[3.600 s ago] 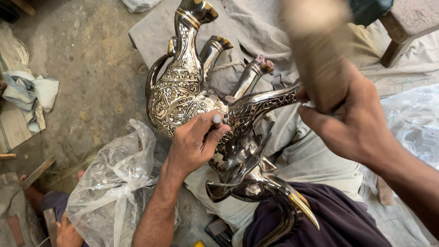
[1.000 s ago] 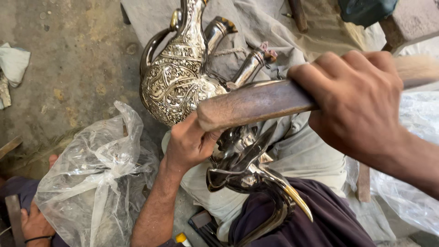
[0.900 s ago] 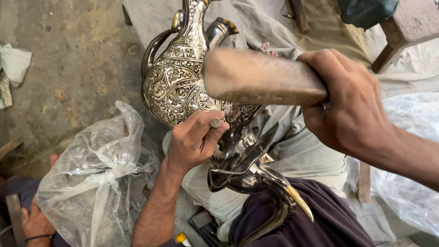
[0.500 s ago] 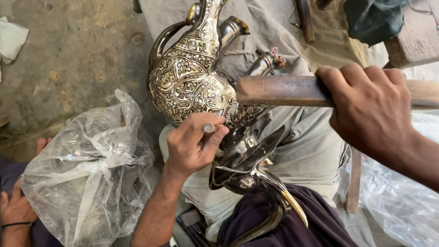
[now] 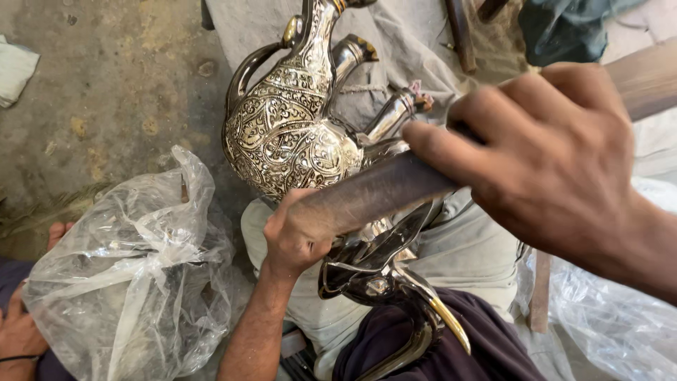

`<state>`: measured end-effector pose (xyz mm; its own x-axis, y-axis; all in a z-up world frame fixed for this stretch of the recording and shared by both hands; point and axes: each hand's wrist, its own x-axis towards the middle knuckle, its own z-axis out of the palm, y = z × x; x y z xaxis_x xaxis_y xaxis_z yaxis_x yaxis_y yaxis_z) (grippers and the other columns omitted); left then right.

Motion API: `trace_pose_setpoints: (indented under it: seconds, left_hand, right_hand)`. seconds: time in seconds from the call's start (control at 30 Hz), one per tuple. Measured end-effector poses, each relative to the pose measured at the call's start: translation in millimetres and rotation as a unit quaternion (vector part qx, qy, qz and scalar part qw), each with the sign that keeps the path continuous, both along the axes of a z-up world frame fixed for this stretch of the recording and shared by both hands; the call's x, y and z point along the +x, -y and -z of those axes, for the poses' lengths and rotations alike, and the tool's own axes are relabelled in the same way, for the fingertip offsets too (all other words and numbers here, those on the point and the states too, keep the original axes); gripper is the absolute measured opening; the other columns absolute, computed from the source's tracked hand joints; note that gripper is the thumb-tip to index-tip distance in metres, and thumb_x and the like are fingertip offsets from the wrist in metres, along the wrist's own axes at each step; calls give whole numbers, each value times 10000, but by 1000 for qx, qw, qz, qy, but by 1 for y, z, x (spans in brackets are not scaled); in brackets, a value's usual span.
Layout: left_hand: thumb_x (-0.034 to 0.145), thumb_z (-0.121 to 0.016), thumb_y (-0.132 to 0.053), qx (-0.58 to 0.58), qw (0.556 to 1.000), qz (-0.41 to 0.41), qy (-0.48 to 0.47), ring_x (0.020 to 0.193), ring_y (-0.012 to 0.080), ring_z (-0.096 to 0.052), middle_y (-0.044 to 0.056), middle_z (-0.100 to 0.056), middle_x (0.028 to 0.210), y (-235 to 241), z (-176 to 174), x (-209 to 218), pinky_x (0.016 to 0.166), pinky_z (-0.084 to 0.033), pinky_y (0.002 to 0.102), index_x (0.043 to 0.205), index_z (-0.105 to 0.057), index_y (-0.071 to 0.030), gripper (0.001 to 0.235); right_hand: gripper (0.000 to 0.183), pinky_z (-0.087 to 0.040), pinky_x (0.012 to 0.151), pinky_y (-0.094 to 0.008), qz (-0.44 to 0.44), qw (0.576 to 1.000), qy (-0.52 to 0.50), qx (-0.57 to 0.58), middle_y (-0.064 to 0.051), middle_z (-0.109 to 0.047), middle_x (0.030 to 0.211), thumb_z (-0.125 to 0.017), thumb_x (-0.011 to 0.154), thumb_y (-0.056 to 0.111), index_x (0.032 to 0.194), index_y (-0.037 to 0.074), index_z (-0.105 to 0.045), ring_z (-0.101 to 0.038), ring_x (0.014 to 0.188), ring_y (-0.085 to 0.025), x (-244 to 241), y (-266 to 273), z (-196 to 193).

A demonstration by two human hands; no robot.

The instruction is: The person uses a chisel and a wooden mallet to engrave intricate patterns onto a silver-colored metal object shaped like an elephant. They repeatedly strike the chisel to create detailed designs on the surface.

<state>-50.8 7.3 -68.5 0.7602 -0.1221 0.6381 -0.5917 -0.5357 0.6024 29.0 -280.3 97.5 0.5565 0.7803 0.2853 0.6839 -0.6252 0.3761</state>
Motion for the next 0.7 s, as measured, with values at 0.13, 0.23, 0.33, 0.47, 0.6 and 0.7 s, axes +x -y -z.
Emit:
trace_pose_setpoints:
  seconds: [0.13,0.23,0.33,0.47,0.6,0.7]
  left_hand:
    - [784,-721,-22,52,998,-38,4,943,334,-749,138,-760,996,-6,11,-6,901,-598,430,955,-762,-2,177]
    - [787,-707,-36,52,998,-19,14,960,304,-765,84,-753,976,-7,21,-5,928,-633,411,942,-741,-82,165]
    - [807,-882,-215,43,999,-5,-14,960,276,-758,129,-741,1028,-11,33,-9,863,-646,376,1056,-728,-15,354]
    - [939,-725,-127,-5,999,22,-44,1028,197,-761,90,-757,1071,-12,54,-10,910,-660,306,1091,-699,-66,166]
    - [1023,-718,-266,-35,990,71,-117,1077,184,-733,99,-715,1190,-13,66,-13,936,-661,305,1205,-676,-72,270]
    - [996,-738,-313,-60,986,84,-133,1093,180,-715,77,-693,1221,-14,63,-15,940,-643,322,1257,-655,-72,364]
  right_hand:
    - [470,-481,825,-431,4,958,-210,197,-79,-673,997,-657,839,126,1306,150,-611,-622,879,-240,-6,-11,-9]
    - [399,-504,814,-442,0,986,-120,114,-62,-684,948,-669,906,164,1303,196,-636,-622,827,-237,-7,-11,-11]
    - [423,-511,768,-425,3,948,-241,209,-93,-675,970,-644,852,73,1273,105,-616,-635,863,-240,-9,-11,-6]
    - [325,-515,705,-424,2,965,-208,159,-105,-685,943,-631,921,59,1245,90,-635,-634,788,-246,-9,-15,4]
    - [299,-539,763,-405,-7,962,-227,152,-105,-675,975,-599,970,12,1266,55,-611,-652,837,-219,-9,-26,14]
    - [255,-500,673,-402,-59,967,-180,169,-69,-673,904,-634,956,128,1210,123,-638,-610,744,-229,-11,-30,16]
